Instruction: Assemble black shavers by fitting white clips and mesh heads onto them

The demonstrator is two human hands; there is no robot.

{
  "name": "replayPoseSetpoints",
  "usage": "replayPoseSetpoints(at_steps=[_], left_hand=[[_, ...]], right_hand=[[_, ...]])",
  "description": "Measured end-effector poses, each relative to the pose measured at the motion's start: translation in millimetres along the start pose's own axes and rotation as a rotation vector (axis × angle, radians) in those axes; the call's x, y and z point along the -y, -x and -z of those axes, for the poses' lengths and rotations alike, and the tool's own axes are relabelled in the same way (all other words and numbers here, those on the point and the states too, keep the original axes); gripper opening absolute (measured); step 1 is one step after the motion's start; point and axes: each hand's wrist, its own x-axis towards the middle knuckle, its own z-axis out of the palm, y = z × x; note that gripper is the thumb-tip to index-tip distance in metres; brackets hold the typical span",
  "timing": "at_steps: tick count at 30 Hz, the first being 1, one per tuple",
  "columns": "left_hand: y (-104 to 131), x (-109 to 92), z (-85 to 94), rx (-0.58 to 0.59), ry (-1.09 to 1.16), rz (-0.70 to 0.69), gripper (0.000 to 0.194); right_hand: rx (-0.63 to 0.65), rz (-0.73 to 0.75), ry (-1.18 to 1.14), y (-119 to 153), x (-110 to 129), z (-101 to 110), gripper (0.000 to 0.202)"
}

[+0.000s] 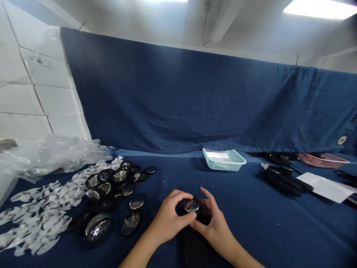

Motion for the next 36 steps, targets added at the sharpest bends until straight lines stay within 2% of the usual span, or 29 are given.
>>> replayPoseSetpoints(at_steps=[9,13,17,21,25,29,33,36], left_hand=[[3,-7,-0.6,-0.021,-0.082,0.007,0.033],[6,-11,-2.2,-0.047,-0.083,0.025,0.04],[7,-10,0.9,-0.004,-0.044,0.029,0.047],[8,-5,0.6,0.047,0.029,0.12,0.049],[8,3,-6.0,0.049,0.048,0.194,0.044],[6,20,-12.8,0.017,0.127,0.255,0.048],[4,36,-18.0,-0.038,0.363,0.372,0.066],[3,38,-22.2,-0.109,0.554,0.442,0.074]], right_hand=[[-0.062,0.016,0.119,2,10,-3,0.073],[-0.129,0.059,0.24,3,11,-6,0.067],[-0.175,0.093,0.318,6,7,-7,0.067],[-0.152,0.072,0.312,6,7,-5,0.066],[-0.091,-0.015,0.175,3,6,-1,0.059],[-0.037,-0.101,-0.088,-3,1,6,0.058],[0.012,-0.345,-0.428,-12,0,9,0.059],[-0.005,-0.43,-0.623,-14,9,7,0.061]])
